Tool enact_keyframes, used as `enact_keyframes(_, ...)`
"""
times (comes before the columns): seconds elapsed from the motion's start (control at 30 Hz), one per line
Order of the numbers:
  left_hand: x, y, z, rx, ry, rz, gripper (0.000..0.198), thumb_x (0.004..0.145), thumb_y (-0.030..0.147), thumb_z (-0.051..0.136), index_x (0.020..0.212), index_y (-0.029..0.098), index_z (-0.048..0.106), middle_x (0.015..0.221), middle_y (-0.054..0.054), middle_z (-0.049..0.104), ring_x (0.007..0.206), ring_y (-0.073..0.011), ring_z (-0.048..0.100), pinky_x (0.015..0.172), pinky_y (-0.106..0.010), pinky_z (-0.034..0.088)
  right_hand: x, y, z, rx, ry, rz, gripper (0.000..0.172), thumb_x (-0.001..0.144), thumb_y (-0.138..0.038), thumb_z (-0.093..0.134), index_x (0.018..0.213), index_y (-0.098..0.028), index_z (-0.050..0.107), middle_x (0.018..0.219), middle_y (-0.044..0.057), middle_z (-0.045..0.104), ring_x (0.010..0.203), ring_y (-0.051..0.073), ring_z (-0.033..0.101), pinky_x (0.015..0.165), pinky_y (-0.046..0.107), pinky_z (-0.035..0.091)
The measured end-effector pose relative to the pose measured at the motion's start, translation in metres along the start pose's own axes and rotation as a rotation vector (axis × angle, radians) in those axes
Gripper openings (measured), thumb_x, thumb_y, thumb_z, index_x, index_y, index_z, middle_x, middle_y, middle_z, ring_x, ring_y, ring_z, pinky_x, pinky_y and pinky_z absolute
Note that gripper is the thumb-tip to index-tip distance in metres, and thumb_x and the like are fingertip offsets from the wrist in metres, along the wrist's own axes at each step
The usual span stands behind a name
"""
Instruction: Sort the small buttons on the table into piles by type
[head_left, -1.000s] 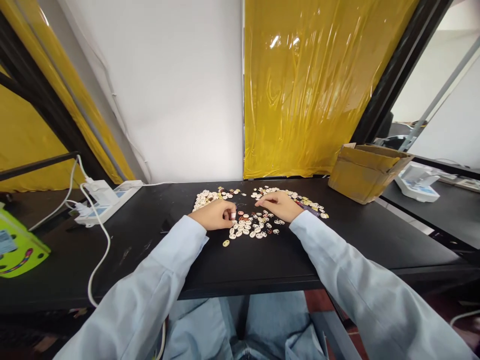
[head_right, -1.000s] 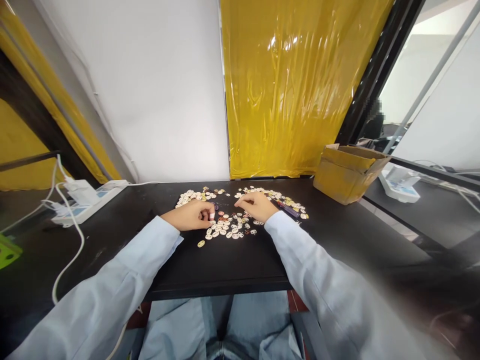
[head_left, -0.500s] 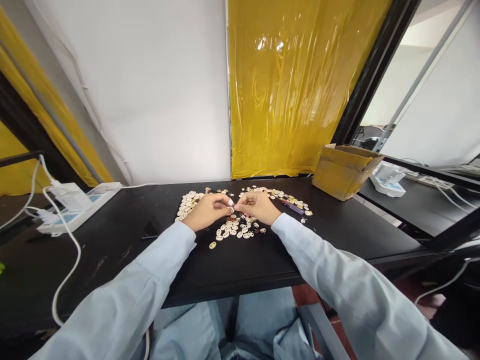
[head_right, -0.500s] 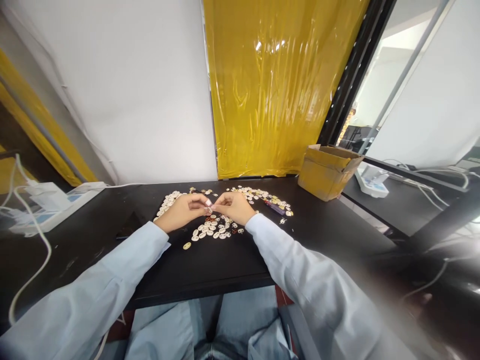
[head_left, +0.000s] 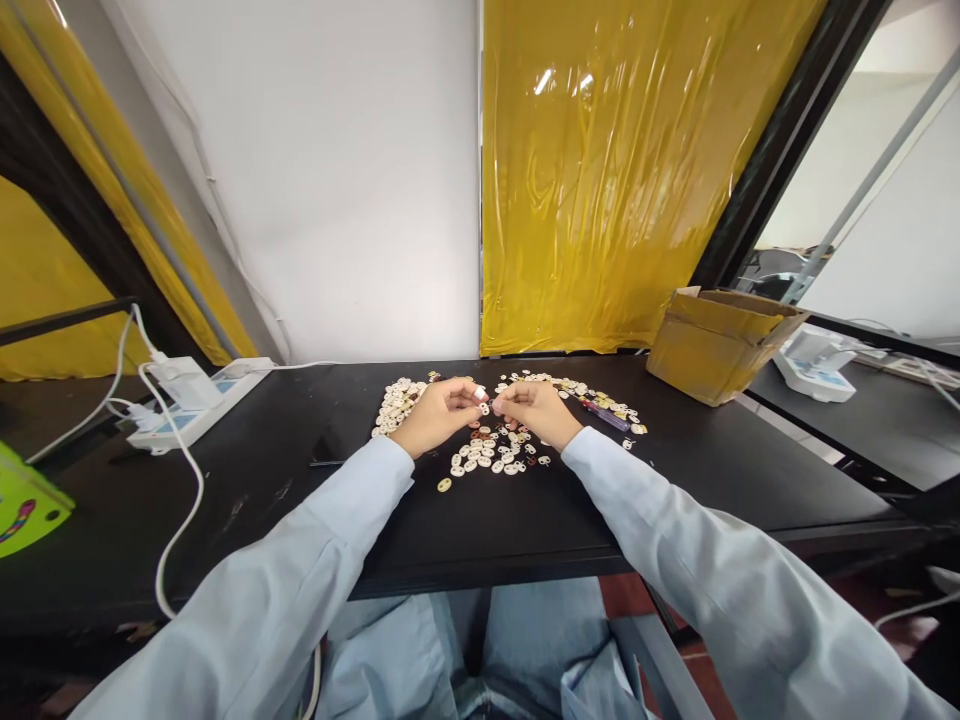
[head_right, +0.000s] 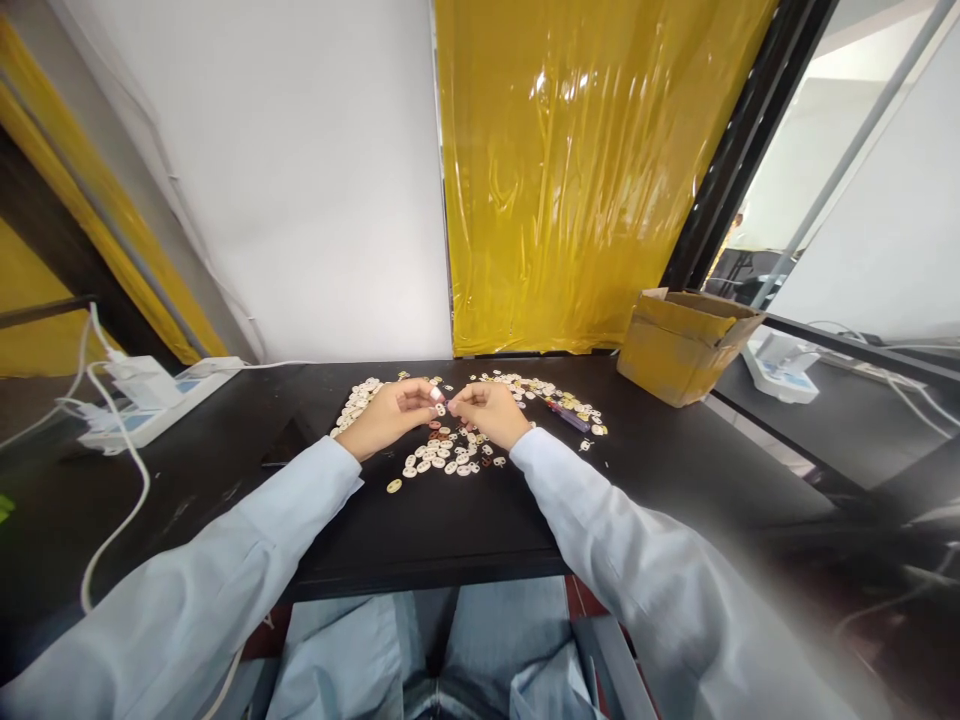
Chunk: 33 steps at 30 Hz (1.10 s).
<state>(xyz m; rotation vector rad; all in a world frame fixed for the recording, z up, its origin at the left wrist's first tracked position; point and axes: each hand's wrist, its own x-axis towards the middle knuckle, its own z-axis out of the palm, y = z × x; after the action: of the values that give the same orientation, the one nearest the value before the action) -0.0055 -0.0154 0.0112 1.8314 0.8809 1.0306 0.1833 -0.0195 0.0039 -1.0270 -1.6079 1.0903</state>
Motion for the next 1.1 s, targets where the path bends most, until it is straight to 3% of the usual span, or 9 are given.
enact_keyframes(1.1, 0.0007, -0.001, 0.003, 0.007, 0.014, 0.037, 0.021, 0.069, 0.024, 0.071, 0.083, 0.013, 0.062, 0.086, -0.005, 0.066, 0.08, -0.0162, 0.065, 0.07, -0.028, 0.057, 0.0006, 0.0047, 0.0015, 0.002, -0.04, -0.002, 0.024, 0.068, -0.037, 0.069, 0.067, -0.015, 0.061, 0.061, 0.001, 0.061, 0.048, 0.008, 0.05, 0.047, 0.023, 0.04)
